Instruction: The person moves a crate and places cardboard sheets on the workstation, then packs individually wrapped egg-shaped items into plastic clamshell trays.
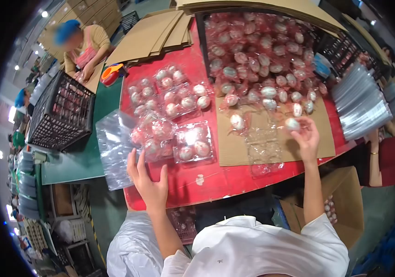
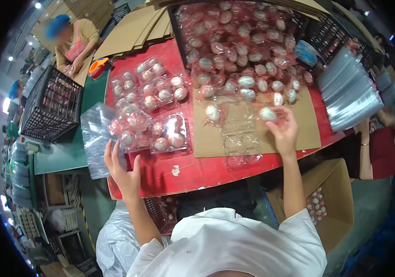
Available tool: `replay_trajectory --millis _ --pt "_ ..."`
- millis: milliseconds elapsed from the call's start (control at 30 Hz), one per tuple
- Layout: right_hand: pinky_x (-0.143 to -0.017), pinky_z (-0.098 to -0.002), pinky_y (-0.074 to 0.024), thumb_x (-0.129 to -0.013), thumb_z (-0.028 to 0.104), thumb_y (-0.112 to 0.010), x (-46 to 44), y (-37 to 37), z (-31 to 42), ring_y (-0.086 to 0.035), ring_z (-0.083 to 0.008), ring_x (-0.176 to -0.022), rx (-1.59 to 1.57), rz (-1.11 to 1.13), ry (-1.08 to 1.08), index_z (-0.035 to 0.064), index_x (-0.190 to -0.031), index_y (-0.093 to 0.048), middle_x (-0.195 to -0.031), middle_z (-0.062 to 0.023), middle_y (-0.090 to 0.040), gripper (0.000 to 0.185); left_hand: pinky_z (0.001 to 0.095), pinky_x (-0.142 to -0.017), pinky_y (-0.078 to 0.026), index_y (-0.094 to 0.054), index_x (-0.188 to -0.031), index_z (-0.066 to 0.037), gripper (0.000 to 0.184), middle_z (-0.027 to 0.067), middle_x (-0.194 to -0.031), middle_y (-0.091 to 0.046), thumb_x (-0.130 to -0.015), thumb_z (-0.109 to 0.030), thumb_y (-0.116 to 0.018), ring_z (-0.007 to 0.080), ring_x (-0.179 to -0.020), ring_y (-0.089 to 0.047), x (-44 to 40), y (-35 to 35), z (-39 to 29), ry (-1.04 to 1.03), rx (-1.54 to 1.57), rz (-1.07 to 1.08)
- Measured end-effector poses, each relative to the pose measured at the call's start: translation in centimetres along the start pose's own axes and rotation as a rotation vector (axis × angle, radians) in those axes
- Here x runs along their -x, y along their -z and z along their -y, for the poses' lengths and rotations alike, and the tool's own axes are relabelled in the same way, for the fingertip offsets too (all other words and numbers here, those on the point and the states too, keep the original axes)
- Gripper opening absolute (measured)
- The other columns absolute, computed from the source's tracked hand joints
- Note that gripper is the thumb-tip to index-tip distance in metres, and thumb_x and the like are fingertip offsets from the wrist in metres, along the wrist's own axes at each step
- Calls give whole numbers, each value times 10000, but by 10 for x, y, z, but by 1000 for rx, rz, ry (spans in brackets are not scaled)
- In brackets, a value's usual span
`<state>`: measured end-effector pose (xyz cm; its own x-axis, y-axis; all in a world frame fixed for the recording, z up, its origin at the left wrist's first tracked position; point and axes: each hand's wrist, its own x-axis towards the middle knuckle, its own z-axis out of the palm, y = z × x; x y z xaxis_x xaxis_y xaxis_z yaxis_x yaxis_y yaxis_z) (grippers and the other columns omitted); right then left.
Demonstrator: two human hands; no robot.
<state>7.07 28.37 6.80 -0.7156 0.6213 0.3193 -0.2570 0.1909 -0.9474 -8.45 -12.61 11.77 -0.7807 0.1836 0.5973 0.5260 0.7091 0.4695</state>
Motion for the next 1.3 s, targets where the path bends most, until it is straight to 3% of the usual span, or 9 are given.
replay_trajectory --millis 200,300,567,667,900,1000,1200,1233,1300 --pt "-853 -313 -522 -712 -38 -786 22 -54 62 -668 -199 -936 507 239 136 -4 -1070 -657 -1045 -129 -691 382 458 -1040 -432 -655 -1094 -8 381 171 -1208 -609 -716 17 -700 365 -1171 -563 28 -45 -49 -211 401 84" --pt "-898 -301 -535 -785 -104 -708 1 -50 45 -624 -173 -1037 317 178 21 -23 -1195 -587 -1157 -102 -627 435 457 -1051 -422 -666 -1089 -34 383 167 -1229 -598 -713 26 -709 358 -1201 -548 24 -49 -38 -204 236 -74" --pt "-874 -332 -565 -800 -10 -738 -57 -120 50 -674 -205 -1015 353 534 34 -14 -1123 -626 -1095 -114 -668 342 503 -1170 -289 -452 -1433 -74 836 209 -1498 -363 -678 -66 -812 442 -1416 -294 -25 -39 -4 -18 -78 69" --pt "-835 -366 -550 -780 -1 -721 -78 -158 24 -673 -305 -971 657 717 416 9 -1094 -650 -1085 -139 -662 322 491 -1163 -310 -469 -1416 -79 803 195 -1483 -381 -681 -41 -791 425 -1408 -312 -25 -56 10 -30 -158 8" --pt "-913 -447 -498 -749 -8 -640 -120 -195 -11 -608 -386 -1051 818 959 147 -23 -1050 -675 -1114 -218 -599 304 464 -1033 -442 -619 -1279 -103 661 128 -1315 -551 -638 -29 -764 366 -1223 -490 -31 -60 23 -55 -123 -115" --pt "-1091 -418 -427 -737 -58 -692 -111 -199 -8 -506 -367 -1285 1095 759 740 -24 -1275 -558 -1282 -213 -570 555 455 -1002 -464 -689 -1175 -92 553 109 -1202 -621 -630 -41 -763 351 -1160 -537 -35 -66 24 -74 -58 -236" --pt "-1058 -366 -465 -806 69 -766 -46 -194 86 -595 -288 -1226 434 1078 -110 -34 -1329 -576 -1296 -207 -631 566 418 -928 -516 -701 -1173 -45 542 151 -1109 -631 -644 48 -774 324 -1007 -603 -26 -45 0 6 213 -386" --pt "-1070 -351 -448 -812 124 -801 -31 -191 89 -561 -228 -1259 123 1092 -472 -34 -1438 -460 -1401 -185 -561 730 442 -941 -513 -698 -1166 -40 537 134 -1083 -616 -643 50 -772 322 -987 -596 -16 -40 -15 -6 207 -405" --pt "-1098 -360 -422 -799 138 -821 7 -185 76 -519 -230 -1307 -376 943 -552 -44 -1499 -341 -1466 -166 -494 868 515 -919 -516 -690 -1141 -46 509 97 -1004 -557 -646 39 -771 314 -921 -571 7 -33 -45 -134 287 -448"
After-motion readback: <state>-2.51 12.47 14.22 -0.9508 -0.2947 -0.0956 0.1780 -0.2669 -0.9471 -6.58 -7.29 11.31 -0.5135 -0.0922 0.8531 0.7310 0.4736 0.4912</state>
